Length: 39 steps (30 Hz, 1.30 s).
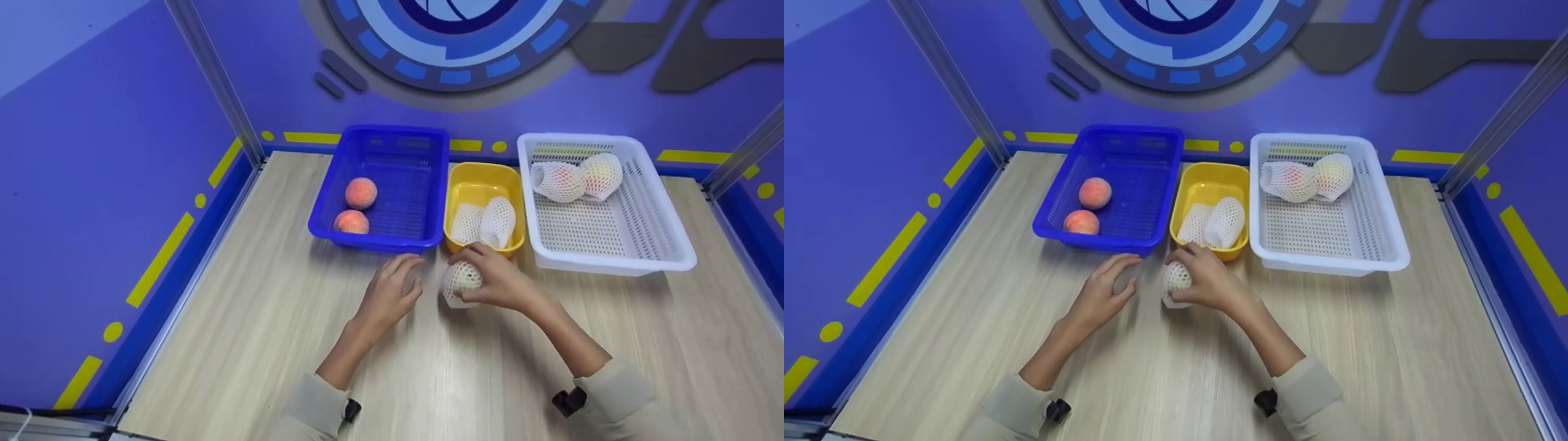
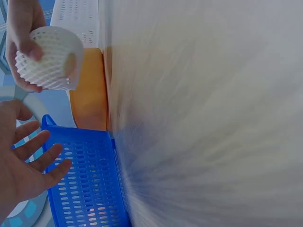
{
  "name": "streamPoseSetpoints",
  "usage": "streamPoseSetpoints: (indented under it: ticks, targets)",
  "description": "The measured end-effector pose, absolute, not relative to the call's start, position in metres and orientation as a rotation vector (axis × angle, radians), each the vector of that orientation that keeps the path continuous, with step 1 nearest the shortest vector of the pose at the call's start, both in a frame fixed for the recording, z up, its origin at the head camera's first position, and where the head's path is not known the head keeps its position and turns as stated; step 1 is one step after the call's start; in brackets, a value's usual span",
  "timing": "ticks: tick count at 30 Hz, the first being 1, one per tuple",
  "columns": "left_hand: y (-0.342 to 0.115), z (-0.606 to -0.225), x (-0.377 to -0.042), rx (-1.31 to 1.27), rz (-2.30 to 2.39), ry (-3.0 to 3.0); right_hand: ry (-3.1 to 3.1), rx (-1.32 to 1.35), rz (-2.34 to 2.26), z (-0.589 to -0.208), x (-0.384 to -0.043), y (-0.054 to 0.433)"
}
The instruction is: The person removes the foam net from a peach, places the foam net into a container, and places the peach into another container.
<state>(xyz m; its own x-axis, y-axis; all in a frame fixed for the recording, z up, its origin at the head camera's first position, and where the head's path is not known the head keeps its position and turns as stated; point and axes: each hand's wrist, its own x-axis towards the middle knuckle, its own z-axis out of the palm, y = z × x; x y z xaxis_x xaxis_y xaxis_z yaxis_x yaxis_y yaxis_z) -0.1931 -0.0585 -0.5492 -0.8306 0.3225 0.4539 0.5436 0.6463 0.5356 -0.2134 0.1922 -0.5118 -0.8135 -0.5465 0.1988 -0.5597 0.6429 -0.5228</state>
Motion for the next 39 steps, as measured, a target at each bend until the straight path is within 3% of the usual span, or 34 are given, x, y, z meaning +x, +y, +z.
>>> streamPoseSetpoints:
  ticks: [15, 31, 39]
  targets:
    - [-0.038, -0.542, -0.189, -0.837, -1.485, -2.335, -2.642, 0.438, 1.614, -0.493, -0.207, 0.212]
    - [-0.015, -0.524, -0.188, -0.868, -1.966, -1.98, -2.435, 0.474, 2.04, -0.502, -0.195, 0.206]
    - [-0.017, -0.518, -0.189, -1.051, -1.639, -2.127, -2.346, 0.452, 2.159, -0.508, -0.193, 0.198]
